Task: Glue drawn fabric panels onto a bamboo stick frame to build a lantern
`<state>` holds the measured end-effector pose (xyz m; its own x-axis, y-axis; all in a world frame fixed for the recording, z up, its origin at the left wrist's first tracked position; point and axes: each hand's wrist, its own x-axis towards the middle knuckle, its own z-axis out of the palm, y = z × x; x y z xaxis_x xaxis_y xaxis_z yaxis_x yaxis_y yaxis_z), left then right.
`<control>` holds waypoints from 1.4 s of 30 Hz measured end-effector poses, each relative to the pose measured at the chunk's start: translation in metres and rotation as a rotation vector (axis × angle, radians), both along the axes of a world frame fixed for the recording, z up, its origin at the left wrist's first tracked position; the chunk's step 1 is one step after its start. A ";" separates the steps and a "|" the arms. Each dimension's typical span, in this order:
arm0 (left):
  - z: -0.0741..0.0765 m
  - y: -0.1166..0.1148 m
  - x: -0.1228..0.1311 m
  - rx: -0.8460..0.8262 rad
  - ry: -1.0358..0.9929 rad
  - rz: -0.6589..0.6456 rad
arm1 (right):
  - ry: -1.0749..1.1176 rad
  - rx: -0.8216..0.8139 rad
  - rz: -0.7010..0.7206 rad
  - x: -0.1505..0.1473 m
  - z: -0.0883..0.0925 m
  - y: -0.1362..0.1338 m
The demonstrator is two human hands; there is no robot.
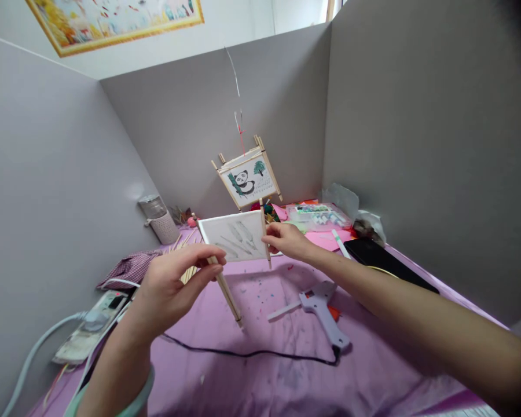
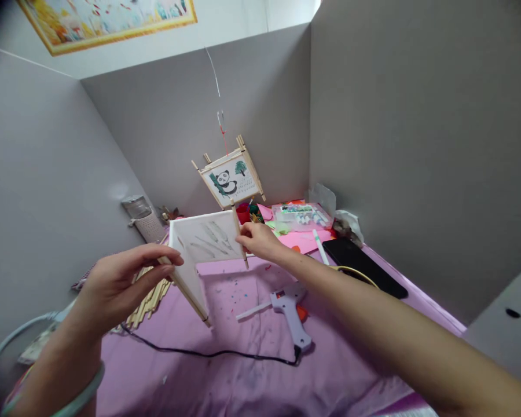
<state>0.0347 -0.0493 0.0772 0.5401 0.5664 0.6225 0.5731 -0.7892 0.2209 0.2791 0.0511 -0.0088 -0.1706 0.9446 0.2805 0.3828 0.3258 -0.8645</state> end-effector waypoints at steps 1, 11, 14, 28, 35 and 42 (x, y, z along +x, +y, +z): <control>0.000 0.002 -0.005 -0.026 0.006 -0.020 | -0.013 0.008 -0.013 -0.001 -0.002 0.000; 0.003 0.012 -0.017 -0.094 0.015 -0.122 | -0.097 0.012 -0.129 -0.001 -0.016 0.007; 0.004 0.014 -0.021 -0.097 0.006 -0.096 | -0.132 0.029 -0.142 -0.001 -0.015 0.009; -0.018 0.014 -0.039 -0.048 -0.187 0.017 | -0.291 0.146 -0.111 -0.001 -0.016 0.010; -0.081 -0.028 -0.008 -0.086 -0.430 0.578 | -0.406 0.161 -0.115 -0.002 -0.020 0.010; -0.122 -0.039 0.000 -0.311 -0.161 0.694 | -0.543 0.129 -0.106 -0.005 -0.026 0.011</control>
<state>0.0348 -0.0885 -0.0452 -0.0861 0.9032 0.4205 0.8554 -0.1494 0.4960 0.2740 0.0617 -0.0346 -0.2284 0.9284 0.2931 0.7977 0.3511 -0.4903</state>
